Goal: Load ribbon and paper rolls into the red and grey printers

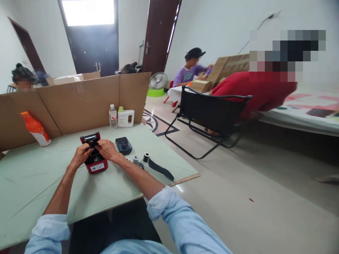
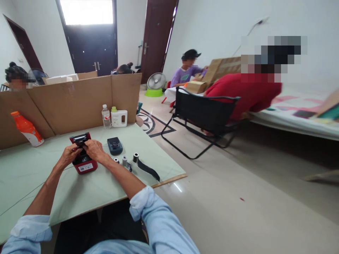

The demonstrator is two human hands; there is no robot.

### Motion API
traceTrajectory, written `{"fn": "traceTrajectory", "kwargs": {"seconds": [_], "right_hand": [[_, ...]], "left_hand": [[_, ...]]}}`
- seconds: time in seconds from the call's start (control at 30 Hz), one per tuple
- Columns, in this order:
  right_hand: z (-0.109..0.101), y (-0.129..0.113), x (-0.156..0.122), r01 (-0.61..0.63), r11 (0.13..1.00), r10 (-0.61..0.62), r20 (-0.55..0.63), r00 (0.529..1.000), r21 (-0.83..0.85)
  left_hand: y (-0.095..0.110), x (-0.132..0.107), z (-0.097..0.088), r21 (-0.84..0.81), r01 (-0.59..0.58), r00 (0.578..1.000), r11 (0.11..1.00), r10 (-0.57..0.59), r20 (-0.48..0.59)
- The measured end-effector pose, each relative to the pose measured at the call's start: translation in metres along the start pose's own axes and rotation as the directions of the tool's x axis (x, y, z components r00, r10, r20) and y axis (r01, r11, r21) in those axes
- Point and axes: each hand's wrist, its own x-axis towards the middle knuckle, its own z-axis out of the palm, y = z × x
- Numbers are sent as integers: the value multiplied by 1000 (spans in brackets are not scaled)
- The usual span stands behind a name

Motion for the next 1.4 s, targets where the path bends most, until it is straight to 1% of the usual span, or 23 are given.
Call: {"fn": "traceTrajectory", "kwargs": {"seconds": [0.03, 0.1, 0.2, 0.27, 0.33, 0.4, 0.47, 0.5, 0.53, 0.57, 0.63, 0.7, 0.73, 0.77, 0.83, 0.93, 1.0, 1.07, 1.13, 1.23, 1.33, 1.4], "right_hand": [[-1, -3, 3, -8, 1000, 8, 8, 1000, -14], [-4, -9, 9, 10, 1000, -11, -21, 1000, -4], [-13, -14, 15, 100, 992, -93, -98, 991, 71], [-23, -13, 15, 173, 973, -147, -169, 975, 151], [-35, -8, 10, 247, 935, -182, -257, 949, 254], [-49, 2, -3, 296, 878, -163, -347, 924, 376], [-65, 18, -26, 285, 819, -75, -399, 914, 499], [-73, 28, -41, 249, 793, -6, -402, 916, 556], [-82, 39, -57, 194, 772, 64, -378, 924, 605], [-91, 51, -73, 138, 752, 140, -360, 922, 645], [-107, 76, -107, 94, 709, 250, -374, 893, 699], [-119, 102, -139, 58, 684, 356, -402, 844, 727], [-123, 115, -154, 40, 679, 409, -423, 809, 733], [-125, 127, -167, 13, 676, 446, -423, 789, 736], [-124, 151, -190, -26, 662, 508, -423, 750, 749], [-114, 185, -217, -65, 631, 584, -418, 696, 773], [-106, 203, -230, -80, 606, 630, -416, 655, 792], [-97, 218, -242, -99, 584, 673, -412, 615, 806], [-90, 226, -252, -132, 562, 709, -394, 586, 816], [-80, 231, -266, -191, 543, 738, -356, 574, 818], [-75, 231, -277, -238, 546, 748, -338, 572, 804], [-74, 231, -281, -233, 567, 738, -362, 569, 790]], "left_hand": [[-1, -1, 0, -14, 14, 1000, 1000, -14, -1], [-3, -2, 0, -29, 56, 998, 998, -56, 3], [-3, -1, -1, -26, 114, 993, 993, -114, 7], [5, 1, -3, -46, 124, 992, 991, -123, 8], [20, 4, -6, -61, 108, 994, 992, -108, -2], [40, 7, -7, -32, 76, 997, 997, -77, -30], [65, 12, -5, -1, 24, 998, 1000, -24, -58], [78, 16, -1, 6, -13, 998, 1000, 13, -66], [92, 20, 4, 10, -57, 996, 998, 57, -73], [105, 25, 11, 24, -106, 992, 994, 107, -63], [130, 38, 32, 31, -214, 977, 976, 213, 15], [151, 53, 60, 3, -296, 950, 955, 294, 102], [159, 61, 75, -7, -321, 936, 947, 318, 150], [166, 70, 91, -8, -343, 919, 939, 337, 203], [177, 87, 125, 7, -375, 891, 927, 358, 279], [188, 109, 172, 50, -421, 840, 906, 368, 398], [192, 119, 199, 83, -439, 808, 895, 353, 472], [193, 125, 221, 127, -442, 785, 888, 315, 534], [192, 127, 237, 168, -437, 762, 884, 264, 592], [188, 127, 252, 188, -437, 716, 880, 214, 664], [185, 124, 258, 175, -444, 684, 879, 206, 700], [183, 122, 258, 170, -431, 673, 886, 190, 715]]}}
